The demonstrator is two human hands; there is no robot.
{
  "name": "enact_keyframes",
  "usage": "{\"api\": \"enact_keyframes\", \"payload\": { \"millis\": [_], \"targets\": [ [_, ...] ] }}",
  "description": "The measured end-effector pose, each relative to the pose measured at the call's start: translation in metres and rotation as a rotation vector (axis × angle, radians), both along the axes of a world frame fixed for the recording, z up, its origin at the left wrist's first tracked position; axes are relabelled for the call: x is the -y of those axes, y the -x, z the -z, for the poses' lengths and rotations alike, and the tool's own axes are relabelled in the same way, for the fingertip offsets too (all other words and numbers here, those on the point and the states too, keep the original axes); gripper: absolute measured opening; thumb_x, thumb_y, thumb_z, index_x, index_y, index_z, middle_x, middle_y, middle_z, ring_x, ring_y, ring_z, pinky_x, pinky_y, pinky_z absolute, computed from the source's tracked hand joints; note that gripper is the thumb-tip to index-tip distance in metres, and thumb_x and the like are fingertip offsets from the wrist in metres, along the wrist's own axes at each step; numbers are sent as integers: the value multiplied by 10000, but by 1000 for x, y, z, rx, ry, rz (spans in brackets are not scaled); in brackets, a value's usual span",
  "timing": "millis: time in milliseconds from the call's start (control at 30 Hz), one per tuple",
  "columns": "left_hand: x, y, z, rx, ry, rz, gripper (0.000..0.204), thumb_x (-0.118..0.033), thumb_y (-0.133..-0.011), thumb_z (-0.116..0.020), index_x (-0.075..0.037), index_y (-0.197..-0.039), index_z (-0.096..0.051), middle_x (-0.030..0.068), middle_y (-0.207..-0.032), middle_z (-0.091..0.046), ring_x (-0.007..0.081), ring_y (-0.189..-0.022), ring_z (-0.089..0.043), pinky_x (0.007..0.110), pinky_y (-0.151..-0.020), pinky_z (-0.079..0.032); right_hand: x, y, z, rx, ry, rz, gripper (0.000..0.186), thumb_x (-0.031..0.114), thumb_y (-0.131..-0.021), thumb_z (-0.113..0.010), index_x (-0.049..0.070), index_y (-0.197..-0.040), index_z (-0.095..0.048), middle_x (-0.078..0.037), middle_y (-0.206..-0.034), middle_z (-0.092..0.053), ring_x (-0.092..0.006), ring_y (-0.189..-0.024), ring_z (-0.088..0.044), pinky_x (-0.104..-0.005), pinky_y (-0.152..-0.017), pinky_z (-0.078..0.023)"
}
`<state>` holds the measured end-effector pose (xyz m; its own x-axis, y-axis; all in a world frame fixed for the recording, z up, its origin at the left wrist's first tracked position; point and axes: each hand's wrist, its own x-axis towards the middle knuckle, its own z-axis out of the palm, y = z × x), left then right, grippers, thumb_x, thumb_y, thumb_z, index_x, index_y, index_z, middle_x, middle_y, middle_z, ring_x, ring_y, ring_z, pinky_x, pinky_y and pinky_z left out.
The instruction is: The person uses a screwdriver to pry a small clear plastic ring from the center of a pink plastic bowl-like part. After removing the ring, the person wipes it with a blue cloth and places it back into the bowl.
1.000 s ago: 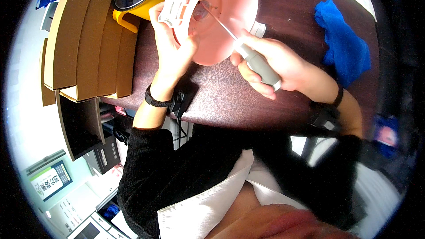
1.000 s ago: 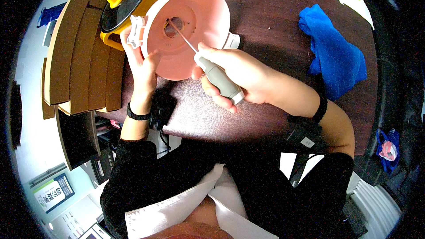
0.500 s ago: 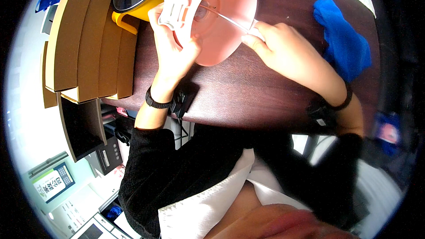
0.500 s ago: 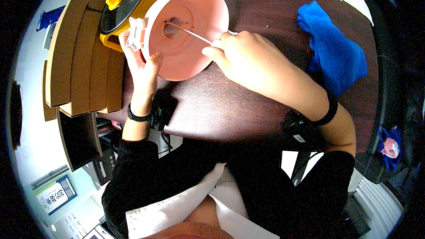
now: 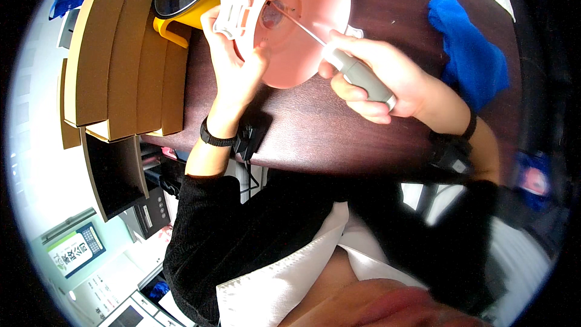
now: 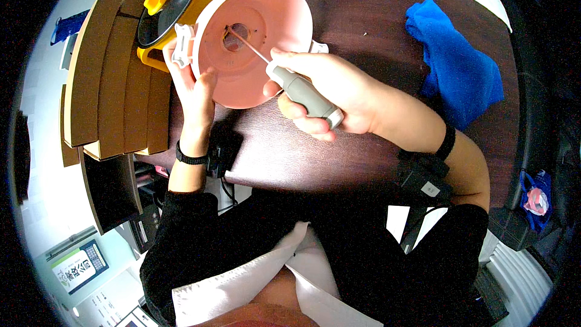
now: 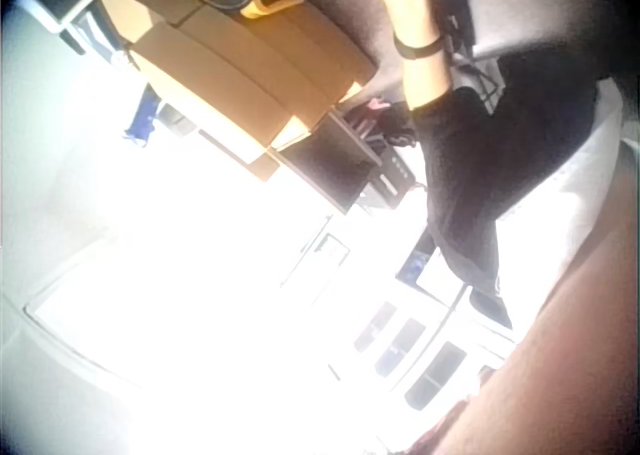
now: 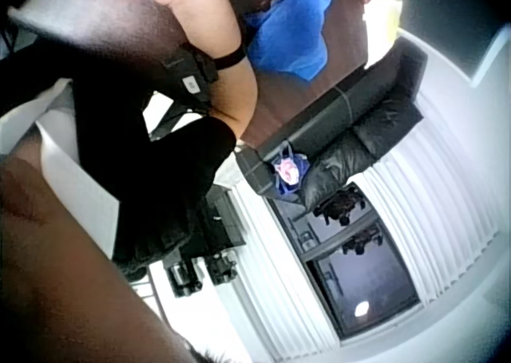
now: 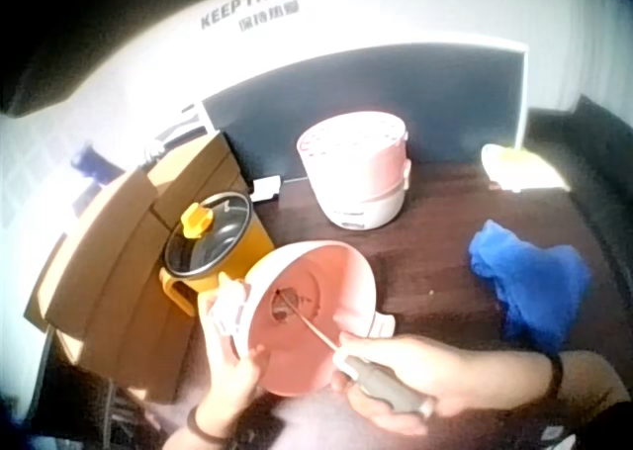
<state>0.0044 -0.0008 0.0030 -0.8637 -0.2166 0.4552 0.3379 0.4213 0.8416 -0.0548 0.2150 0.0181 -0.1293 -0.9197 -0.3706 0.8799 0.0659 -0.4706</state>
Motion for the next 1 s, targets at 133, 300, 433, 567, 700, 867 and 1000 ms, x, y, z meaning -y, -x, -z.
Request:
{"api": "enact_keyframes", "payload": {
  "millis": [133,300,433,567,700,867,1000],
  "targets": [
    [4,1,7,-39,76,13,687,-89,-623,-546,-61,-1247,-261,119,-1223,-408,223,-1164,-390,378,-1016,-292,5,-13,-3,-119,-37,20,460,444,-947,-323,10,-928,-476,-69,-524,-474,-161,-315,-429,-269,-268,-334],
    [6,1,9,-56,93,-5,630,17,-590,-473,-15,-1183,-265,144,-1146,-432,232,-1107,-434,358,-998,-298,7,-14,9,-455,-152,4,462,447,-952,-324,6,-907,-453,-53,-503,-462,-156,-326,-454,-273,-276,-362],
    [4,1,6,-21,60,-7,628,28,-588,-472,-20,-1179,-265,147,-1153,-438,225,-1118,-431,355,-1002,-295,6,-6,8,-1256,-392,48,418,366,-930,-430,-33,-834,-514,-133,-528,-542,-251,-410,-554,-342,-368,-453],
    [4,4,2,13,-52,-1,624,33,-594,-487,-25,-1175,-266,148,-1156,-448,214,-1128,-427,351,-1005,-292,5,-8,13,-1994,-590,232,363,293,-887,-516,-40,-753,-571,-200,-597,-586,-327,-533,-613,-392,-481,-507],
    [5,5,5,3,-73,5,609,32,-607,-493,-30,-1170,-269,144,-1163,-445,209,-1131,-423,353,-1006,-291,4,-6,19,-2073,-493,328,394,329,-911,-476,-29,-761,-542,-160,-556,-573,-268,-461,-598,-361,-419,-489],
    [7,4,6,-16,-24,9,592,32,-620,-493,-42,-1165,-273,129,-1159,-439,207,-1125,-422,360,-1001,-298,2,-3,1,-780,-325,5,411,396,-944,-378,23,-803,-480,-53,-496,-491,-145,-334,-478,-277,-286,-391],
    [4,4,3,-14,-55,21,619,11,-610,-477,-57,-1195,-288,137,-1201,-426,223,-1133,-422,361,-1009,-298,2,-4,-2,-317,-101,39,422,403,-964,-310,30,-868,-483,-40,-505,-458,-116,-286,-403,-229,-248,-325]
  ]
}}
